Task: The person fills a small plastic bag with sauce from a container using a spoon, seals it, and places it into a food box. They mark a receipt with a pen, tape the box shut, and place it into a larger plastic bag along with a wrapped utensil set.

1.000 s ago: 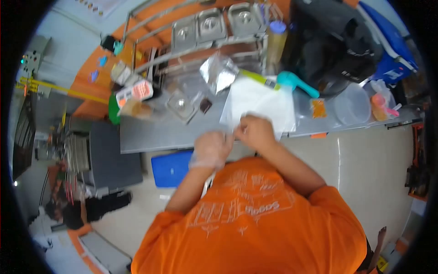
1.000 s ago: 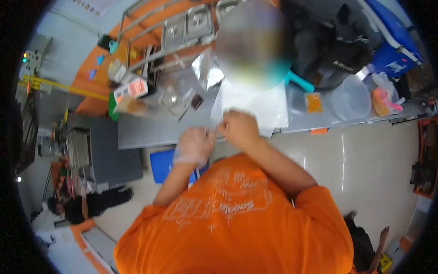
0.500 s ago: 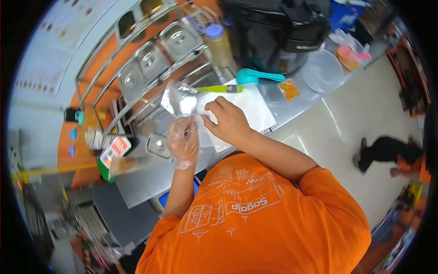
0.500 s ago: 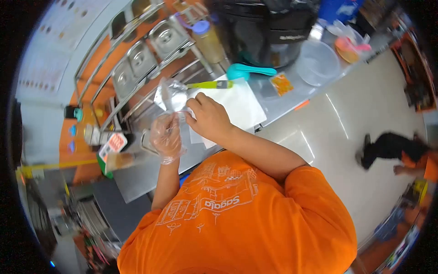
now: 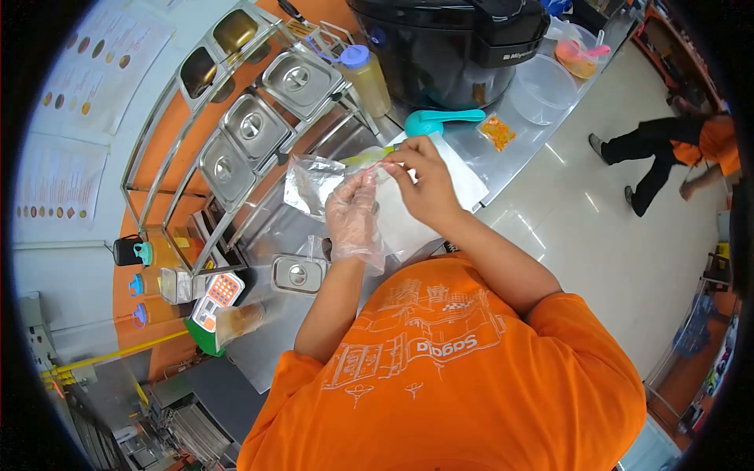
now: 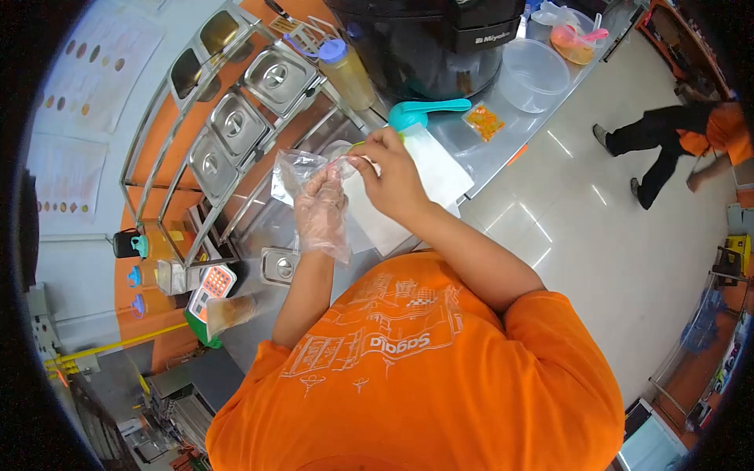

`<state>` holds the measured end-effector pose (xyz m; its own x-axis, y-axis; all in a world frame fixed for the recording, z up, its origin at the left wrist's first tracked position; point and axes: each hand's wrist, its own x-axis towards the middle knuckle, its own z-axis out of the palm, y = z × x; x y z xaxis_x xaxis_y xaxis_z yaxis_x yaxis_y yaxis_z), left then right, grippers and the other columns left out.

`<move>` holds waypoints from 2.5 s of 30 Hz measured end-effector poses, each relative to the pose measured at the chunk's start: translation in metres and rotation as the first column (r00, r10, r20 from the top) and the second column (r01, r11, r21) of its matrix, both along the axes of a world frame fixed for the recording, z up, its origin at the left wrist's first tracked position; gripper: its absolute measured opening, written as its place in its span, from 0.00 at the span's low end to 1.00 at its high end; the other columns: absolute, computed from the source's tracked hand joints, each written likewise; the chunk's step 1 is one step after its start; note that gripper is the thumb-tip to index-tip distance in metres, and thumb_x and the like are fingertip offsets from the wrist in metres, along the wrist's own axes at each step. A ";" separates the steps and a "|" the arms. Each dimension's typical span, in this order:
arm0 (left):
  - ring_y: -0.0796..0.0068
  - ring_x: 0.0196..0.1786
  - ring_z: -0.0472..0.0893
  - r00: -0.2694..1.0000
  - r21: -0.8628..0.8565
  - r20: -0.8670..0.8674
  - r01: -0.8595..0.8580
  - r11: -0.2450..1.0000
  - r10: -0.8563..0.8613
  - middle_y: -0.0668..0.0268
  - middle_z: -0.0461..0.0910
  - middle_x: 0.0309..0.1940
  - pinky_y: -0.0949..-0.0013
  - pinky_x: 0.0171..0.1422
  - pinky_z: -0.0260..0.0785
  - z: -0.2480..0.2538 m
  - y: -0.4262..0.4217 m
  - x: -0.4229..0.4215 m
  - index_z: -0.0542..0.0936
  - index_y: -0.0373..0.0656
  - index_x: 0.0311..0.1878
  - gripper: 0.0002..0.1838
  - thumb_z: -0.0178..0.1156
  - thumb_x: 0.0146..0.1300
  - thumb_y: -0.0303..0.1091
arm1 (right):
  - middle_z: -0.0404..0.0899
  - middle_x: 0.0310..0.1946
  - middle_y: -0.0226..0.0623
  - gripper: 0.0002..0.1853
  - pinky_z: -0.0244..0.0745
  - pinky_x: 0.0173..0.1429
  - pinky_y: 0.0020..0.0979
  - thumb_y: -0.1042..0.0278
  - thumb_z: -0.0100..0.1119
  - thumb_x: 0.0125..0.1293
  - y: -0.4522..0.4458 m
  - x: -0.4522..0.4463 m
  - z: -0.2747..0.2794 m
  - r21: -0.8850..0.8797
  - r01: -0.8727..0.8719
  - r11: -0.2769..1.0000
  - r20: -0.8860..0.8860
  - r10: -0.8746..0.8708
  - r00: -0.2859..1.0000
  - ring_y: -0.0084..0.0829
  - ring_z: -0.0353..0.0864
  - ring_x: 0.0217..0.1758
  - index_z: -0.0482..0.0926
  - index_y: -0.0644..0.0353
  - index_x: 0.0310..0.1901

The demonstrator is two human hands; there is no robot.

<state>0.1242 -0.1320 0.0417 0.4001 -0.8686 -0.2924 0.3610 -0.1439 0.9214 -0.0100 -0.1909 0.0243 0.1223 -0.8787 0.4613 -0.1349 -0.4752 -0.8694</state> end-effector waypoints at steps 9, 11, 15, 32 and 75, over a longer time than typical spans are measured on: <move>0.76 0.36 0.74 0.739 -0.241 -0.209 0.596 0.766 -0.641 0.70 0.74 0.36 0.73 0.39 0.66 0.042 0.009 0.069 0.78 0.39 0.40 0.10 0.71 0.61 0.28 | 0.71 0.49 0.30 0.09 0.66 0.56 0.29 0.62 0.64 0.74 0.010 -0.027 0.063 0.500 -0.740 0.450 0.500 0.548 0.671 0.25 0.69 0.52 0.81 0.60 0.44; 0.78 0.33 0.73 0.858 -0.236 0.257 0.501 0.833 -0.444 0.70 0.74 0.34 0.73 0.37 0.66 0.053 0.011 0.056 0.78 0.41 0.38 0.10 0.71 0.59 0.27 | 0.71 0.49 0.36 0.12 0.69 0.58 0.33 0.63 0.74 0.65 0.017 -0.020 0.068 0.160 -0.472 0.867 0.014 0.477 0.879 0.32 0.71 0.55 0.78 0.56 0.40; 0.75 0.32 0.75 0.722 -0.529 0.655 0.226 0.818 0.223 0.67 0.75 0.34 0.73 0.38 0.70 0.057 0.015 0.030 0.77 0.42 0.35 0.12 0.73 0.54 0.22 | 0.68 0.47 0.41 0.13 0.67 0.60 0.38 0.70 0.74 0.56 0.025 0.002 0.063 -0.157 -0.244 0.957 -0.087 0.232 0.969 0.41 0.70 0.53 0.76 0.57 0.36; 0.65 0.35 0.78 0.223 -0.624 0.781 0.252 0.740 0.583 0.62 0.76 0.35 0.65 0.38 0.74 0.044 0.007 0.031 0.75 0.43 0.32 0.15 0.71 0.52 0.14 | 0.79 0.45 0.33 0.25 0.62 0.48 0.40 0.70 0.76 0.54 0.013 0.021 0.048 -0.492 0.152 0.857 -0.156 -0.258 0.953 0.35 0.78 0.49 0.75 0.54 0.52; 0.66 0.47 0.88 0.971 -0.563 0.132 -0.091 0.822 0.198 0.55 0.89 0.48 0.67 0.50 0.83 0.001 0.096 0.217 0.86 0.36 0.56 0.34 0.85 0.41 0.22 | 0.86 0.42 0.50 0.17 0.79 0.45 0.47 0.57 0.73 0.63 -0.188 0.302 0.193 -0.205 -0.458 0.865 -0.831 0.093 0.548 0.52 0.86 0.38 0.87 0.63 0.44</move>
